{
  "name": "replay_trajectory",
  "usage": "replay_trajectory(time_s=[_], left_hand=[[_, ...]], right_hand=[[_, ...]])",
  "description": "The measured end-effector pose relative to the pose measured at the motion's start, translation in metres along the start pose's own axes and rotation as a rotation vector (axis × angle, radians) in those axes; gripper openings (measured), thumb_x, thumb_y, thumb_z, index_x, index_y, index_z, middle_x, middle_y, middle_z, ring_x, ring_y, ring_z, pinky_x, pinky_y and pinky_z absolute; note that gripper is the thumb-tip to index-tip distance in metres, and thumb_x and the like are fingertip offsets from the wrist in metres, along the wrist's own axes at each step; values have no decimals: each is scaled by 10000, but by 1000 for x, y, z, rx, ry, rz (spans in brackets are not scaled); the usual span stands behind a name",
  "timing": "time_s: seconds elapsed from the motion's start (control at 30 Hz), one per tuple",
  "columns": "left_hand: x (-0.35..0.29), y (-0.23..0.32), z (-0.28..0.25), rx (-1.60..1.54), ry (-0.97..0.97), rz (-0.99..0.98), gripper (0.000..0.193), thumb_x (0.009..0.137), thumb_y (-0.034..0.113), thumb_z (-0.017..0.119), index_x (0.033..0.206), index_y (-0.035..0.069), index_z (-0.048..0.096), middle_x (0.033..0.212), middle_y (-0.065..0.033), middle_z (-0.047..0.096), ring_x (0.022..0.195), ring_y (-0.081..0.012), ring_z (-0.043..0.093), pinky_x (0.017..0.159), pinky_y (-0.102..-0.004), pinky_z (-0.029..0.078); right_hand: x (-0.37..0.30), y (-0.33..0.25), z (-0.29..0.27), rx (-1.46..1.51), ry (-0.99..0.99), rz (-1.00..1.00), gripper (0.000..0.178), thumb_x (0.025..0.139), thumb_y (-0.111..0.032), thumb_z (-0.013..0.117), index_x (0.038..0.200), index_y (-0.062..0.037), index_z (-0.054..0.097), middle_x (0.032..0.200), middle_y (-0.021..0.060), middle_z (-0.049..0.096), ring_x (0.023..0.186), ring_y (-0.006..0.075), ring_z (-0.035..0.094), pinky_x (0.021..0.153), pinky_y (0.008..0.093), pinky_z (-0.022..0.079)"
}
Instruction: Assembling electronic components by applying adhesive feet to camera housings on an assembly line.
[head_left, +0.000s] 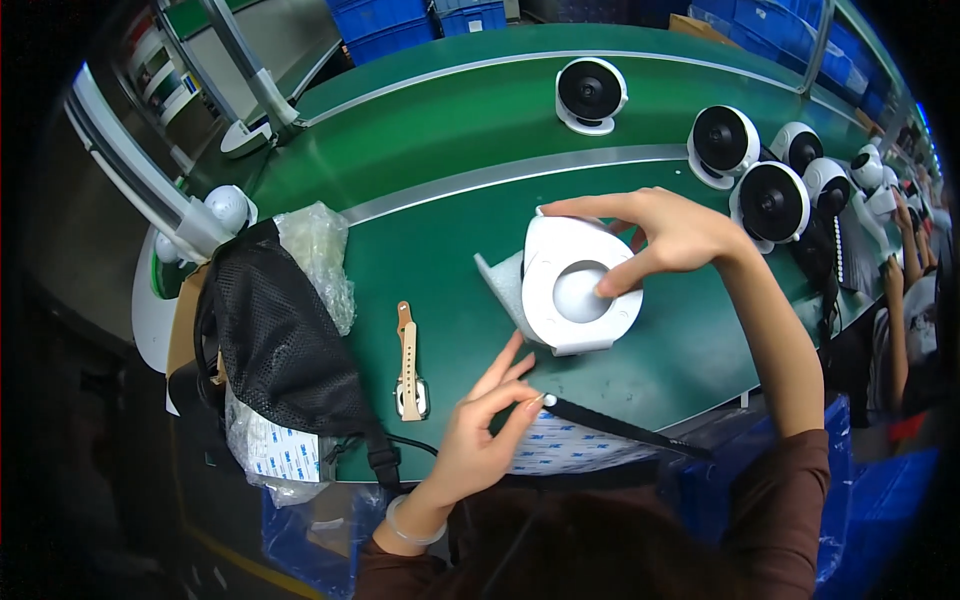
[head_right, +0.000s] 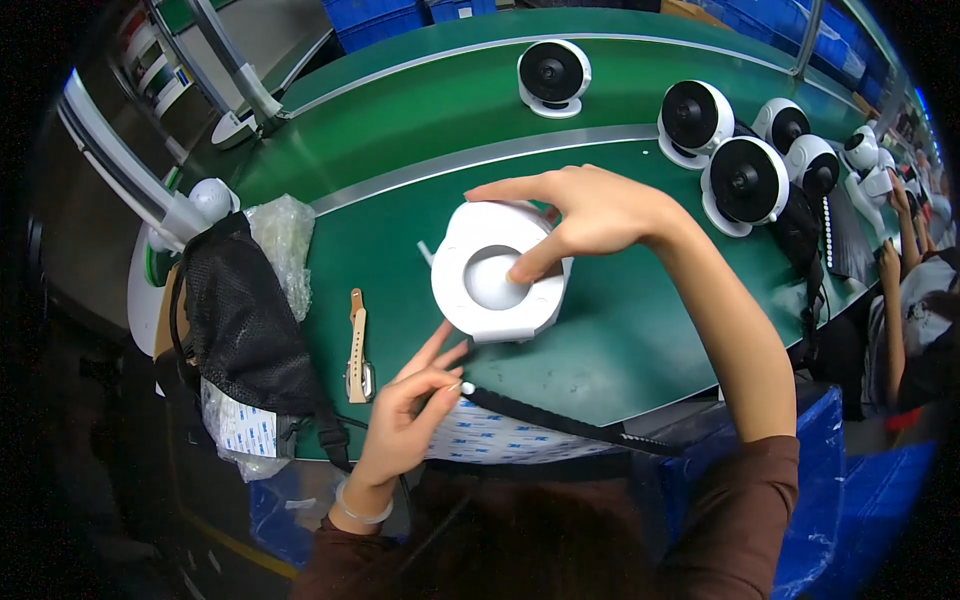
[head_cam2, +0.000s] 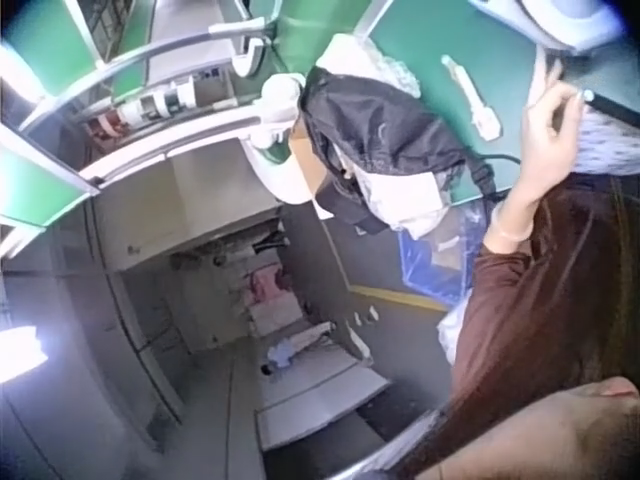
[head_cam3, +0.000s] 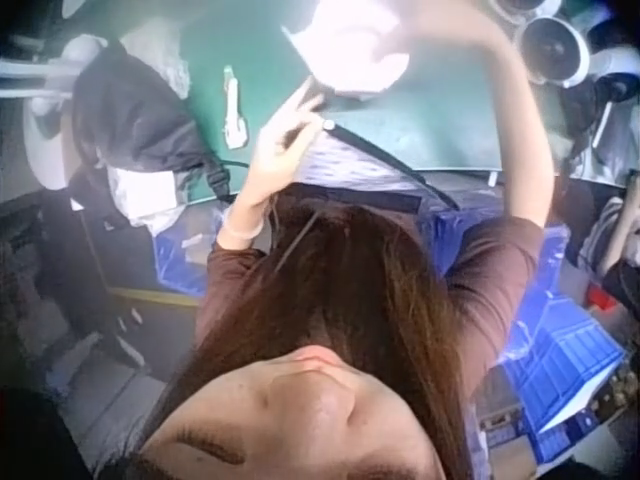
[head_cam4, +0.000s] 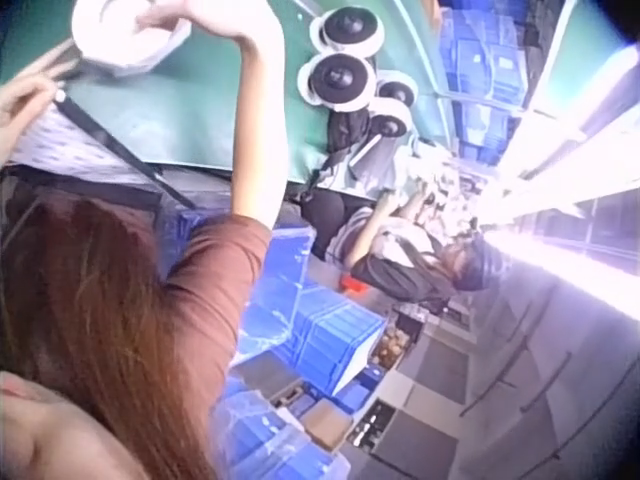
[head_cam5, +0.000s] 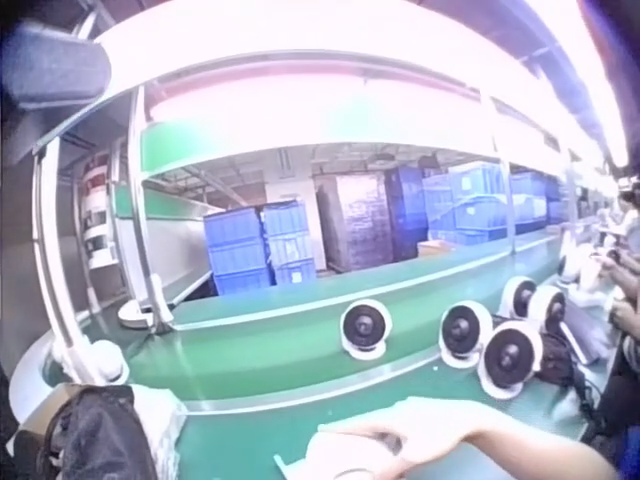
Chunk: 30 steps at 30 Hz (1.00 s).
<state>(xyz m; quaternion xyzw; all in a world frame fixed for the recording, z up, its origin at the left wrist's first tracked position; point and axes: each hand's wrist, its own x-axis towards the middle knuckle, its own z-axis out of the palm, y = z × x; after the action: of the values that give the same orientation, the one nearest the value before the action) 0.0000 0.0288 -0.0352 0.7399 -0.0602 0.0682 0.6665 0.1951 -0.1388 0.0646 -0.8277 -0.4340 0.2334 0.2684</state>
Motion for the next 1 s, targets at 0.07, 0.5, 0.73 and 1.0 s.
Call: replay_trajectory(time_s=[0.07,0.5,0.73,1.0], left_hand=[[-2,0,-6,19,-22,2,73,825,20,539,857,-28,584,1360,-249,295,1187,-339,422,918,-363,381],[-22,24,-3,-2,148,-117,98,870,19,496,874,-46,568,786,-34,616,638,-14,461,549,-157,367],[-15,33,2,228,138,82,44,814,-9,553,846,-31,575,603,-73,596,537,-77,570,490,-198,402],[-11,41,7,475,137,262,52,743,-37,584,784,-15,561,576,-92,593,467,-172,586,459,-228,430]], right_hand=[[-3,8,3,162,48,-77,768,557,-244,736,1267,-125,467,1107,127,584,892,232,588,809,348,461],[-65,-30,89,-196,911,-500,398,671,-71,701,1041,-11,568,920,116,607,763,268,583,665,315,473],[-75,-36,147,291,628,-191,177,708,-40,673,868,-28,599,793,82,609,689,236,596,585,293,473],[-74,-46,147,277,858,-248,172,647,-9,705,791,-45,618,757,56,610,663,200,595,563,274,466]])
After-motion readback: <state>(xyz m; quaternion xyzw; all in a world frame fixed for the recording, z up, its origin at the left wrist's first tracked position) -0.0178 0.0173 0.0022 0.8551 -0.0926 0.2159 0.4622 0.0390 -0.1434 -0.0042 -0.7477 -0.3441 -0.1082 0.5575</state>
